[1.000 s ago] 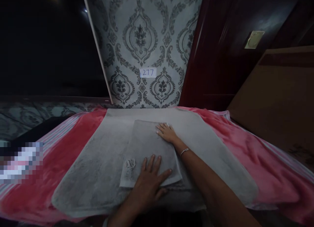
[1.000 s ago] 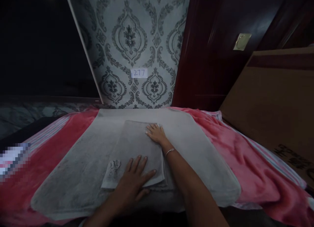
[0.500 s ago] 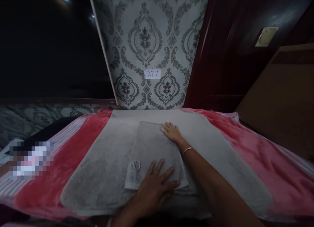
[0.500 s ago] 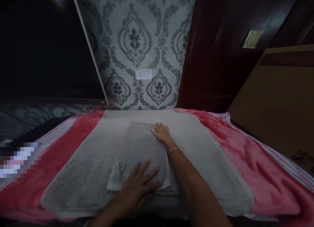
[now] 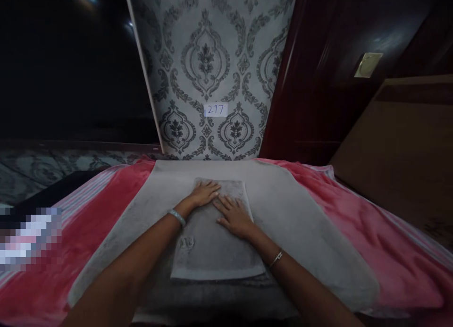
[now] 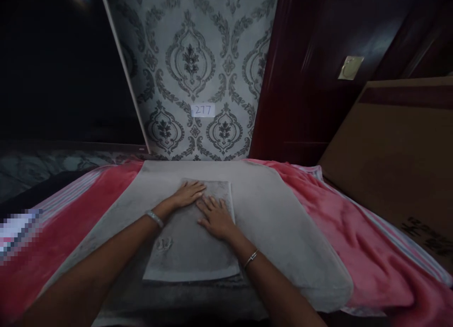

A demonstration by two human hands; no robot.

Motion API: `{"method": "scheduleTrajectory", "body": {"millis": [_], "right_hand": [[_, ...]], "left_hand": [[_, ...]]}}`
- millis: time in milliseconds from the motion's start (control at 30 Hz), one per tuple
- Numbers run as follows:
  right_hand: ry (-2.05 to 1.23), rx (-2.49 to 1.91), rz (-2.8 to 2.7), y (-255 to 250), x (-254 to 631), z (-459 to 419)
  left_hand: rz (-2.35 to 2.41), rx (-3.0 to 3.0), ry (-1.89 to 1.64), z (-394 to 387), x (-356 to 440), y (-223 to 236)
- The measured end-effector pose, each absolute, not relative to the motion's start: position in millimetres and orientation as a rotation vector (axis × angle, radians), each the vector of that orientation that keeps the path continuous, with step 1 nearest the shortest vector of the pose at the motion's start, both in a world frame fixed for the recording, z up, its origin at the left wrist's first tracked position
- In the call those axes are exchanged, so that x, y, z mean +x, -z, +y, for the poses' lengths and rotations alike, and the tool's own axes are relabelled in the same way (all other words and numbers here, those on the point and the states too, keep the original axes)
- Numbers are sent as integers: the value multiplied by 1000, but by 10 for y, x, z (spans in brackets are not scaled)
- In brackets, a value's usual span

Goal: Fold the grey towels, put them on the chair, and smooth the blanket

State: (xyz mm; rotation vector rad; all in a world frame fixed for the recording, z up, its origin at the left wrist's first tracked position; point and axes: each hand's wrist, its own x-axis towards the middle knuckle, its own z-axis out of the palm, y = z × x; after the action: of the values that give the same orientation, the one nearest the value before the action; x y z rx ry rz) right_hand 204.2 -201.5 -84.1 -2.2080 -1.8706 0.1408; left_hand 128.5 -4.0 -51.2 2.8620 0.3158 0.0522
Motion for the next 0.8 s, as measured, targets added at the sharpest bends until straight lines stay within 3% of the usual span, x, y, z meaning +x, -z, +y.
{"method": "scheduleTrajectory", "body": {"millis": [233, 533, 800], "right_hand": [[-240, -2128, -1918, 831, 2034, -2089], [-539, -1884, -2040, 794, 1775, -2714], [-485, -1902, -2003, 807, 1691, -2844]], "left_hand": [[404, 2957, -135, 88, 1453, 811], [424, 2971, -26, 65, 1426, 680], [-73, 2945, 33, -282, 1901, 606]]}}
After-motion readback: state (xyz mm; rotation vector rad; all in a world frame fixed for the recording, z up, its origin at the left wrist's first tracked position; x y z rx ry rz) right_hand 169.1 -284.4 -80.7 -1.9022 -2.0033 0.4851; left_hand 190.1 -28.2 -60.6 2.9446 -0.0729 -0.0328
